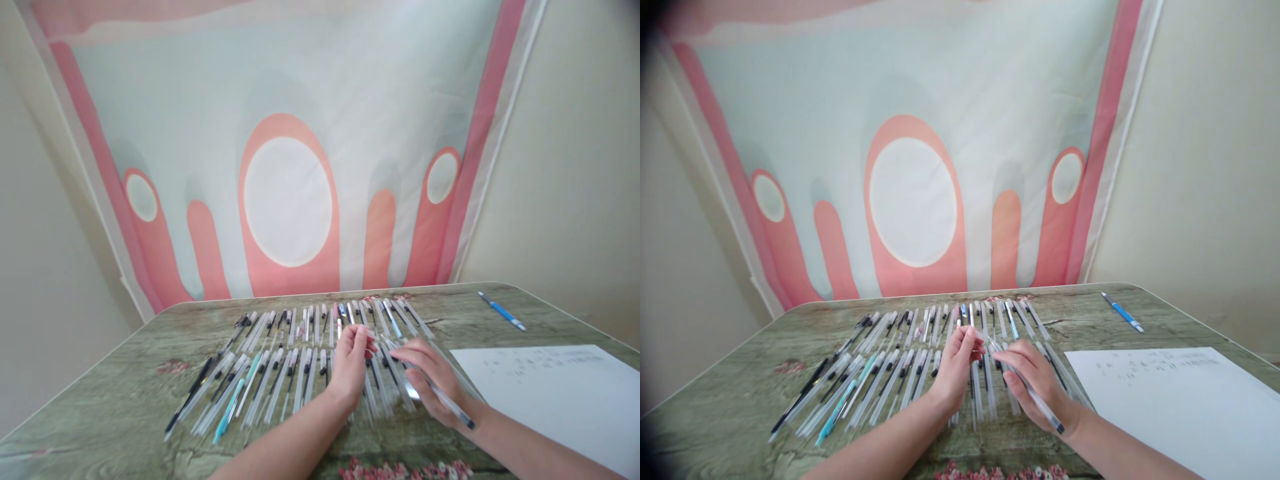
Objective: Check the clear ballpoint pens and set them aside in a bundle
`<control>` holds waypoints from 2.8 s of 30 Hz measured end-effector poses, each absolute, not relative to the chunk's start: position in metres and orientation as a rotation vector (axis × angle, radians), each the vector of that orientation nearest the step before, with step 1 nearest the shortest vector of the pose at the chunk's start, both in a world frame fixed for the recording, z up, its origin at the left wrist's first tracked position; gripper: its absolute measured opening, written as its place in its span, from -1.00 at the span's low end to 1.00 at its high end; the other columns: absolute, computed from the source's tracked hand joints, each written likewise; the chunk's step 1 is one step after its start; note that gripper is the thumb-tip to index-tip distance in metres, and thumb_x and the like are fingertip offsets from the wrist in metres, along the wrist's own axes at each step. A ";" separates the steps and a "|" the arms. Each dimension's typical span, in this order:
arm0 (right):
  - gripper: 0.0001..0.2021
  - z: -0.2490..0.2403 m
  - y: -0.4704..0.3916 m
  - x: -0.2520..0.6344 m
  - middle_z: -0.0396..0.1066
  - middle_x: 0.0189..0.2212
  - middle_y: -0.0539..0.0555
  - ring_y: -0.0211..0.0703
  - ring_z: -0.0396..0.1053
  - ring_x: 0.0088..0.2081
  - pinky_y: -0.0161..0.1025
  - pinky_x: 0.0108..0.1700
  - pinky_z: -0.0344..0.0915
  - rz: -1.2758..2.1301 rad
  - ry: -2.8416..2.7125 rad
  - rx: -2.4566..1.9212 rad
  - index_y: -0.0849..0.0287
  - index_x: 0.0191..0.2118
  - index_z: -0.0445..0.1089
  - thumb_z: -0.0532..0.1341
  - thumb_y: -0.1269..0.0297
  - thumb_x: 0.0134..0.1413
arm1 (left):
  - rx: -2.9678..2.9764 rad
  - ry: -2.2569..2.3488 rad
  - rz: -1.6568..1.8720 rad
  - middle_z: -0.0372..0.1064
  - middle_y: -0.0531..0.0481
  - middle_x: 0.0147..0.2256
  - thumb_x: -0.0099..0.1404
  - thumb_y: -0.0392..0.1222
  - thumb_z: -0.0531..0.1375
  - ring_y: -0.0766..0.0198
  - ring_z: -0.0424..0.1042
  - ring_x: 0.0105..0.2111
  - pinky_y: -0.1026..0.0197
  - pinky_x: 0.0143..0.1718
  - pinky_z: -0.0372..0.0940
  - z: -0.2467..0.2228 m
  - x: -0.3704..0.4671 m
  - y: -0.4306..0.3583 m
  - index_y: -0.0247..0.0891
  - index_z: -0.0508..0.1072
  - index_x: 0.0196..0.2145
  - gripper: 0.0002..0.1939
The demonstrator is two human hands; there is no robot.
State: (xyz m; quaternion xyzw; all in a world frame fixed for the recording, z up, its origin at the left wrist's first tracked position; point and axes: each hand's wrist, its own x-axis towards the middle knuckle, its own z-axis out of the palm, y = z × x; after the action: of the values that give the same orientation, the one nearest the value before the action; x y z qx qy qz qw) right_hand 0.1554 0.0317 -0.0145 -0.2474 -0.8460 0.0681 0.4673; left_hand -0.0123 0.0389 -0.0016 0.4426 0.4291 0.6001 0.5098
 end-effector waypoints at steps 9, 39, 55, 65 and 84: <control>-0.80 -0.016 0.033 0.151 0.32 -0.28 0.12 -0.13 0.32 -0.21 -0.17 -0.17 0.30 0.186 -2.024 -0.702 0.16 -0.14 0.25 0.03 0.39 0.09 | 1.183 0.996 1.373 0.22 0.07 -0.55 0.18 0.09 0.04 0.40 0.21 -0.54 0.31 -0.44 0.11 0.001 -0.010 0.034 -0.30 0.27 -0.41 -0.65; -0.81 -0.018 0.036 0.141 0.31 -0.45 0.09 -0.17 0.25 -0.42 -0.18 -0.37 0.21 -0.371 -2.293 -0.554 0.21 -0.22 0.31 0.04 0.48 0.05 | 1.196 0.892 1.351 0.27 0.03 -0.45 0.04 -0.08 0.24 0.35 0.27 -0.42 0.29 -0.35 0.17 0.008 0.000 0.022 -0.30 0.28 -0.18 -0.59; -0.60 -0.020 0.025 0.141 0.41 -0.13 0.18 -0.11 0.43 -0.19 -0.24 -0.22 0.38 -0.002 -2.045 -0.727 0.18 0.11 0.09 -0.01 0.44 0.13 | 1.094 0.771 1.660 0.32 0.00 -0.30 0.04 -0.20 0.27 0.33 0.35 -0.32 0.19 -0.22 0.25 0.017 -0.002 0.022 -0.14 -0.01 0.04 -0.31; -0.63 -0.029 0.029 0.143 0.43 -0.17 0.19 -0.12 0.45 -0.23 -0.24 -0.24 0.41 0.011 -2.057 -0.720 0.22 0.07 0.14 0.03 0.45 0.12 | 1.069 0.719 1.635 0.32 0.06 -0.37 0.06 -0.26 0.25 0.36 0.35 -0.36 0.20 -0.23 0.25 0.012 0.001 0.019 -0.14 -0.05 0.04 -0.32; -0.65 -0.032 0.027 0.141 0.43 -0.18 0.19 -0.13 0.44 -0.23 -0.25 -0.25 0.40 -0.014 -2.020 -0.739 0.21 0.06 0.14 0.00 0.44 0.13 | 1.052 0.664 1.593 0.32 0.08 -0.38 0.05 -0.31 0.25 0.38 0.34 -0.38 0.22 -0.24 0.24 0.017 0.000 0.019 -0.13 -0.02 -0.03 -0.37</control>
State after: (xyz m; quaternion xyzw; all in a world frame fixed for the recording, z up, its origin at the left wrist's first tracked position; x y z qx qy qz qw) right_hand 0.1409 0.0271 -0.0321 -0.3021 -0.8263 -0.0058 0.4754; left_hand 0.0001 0.0187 0.0167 0.4410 0.2785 0.6676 0.5313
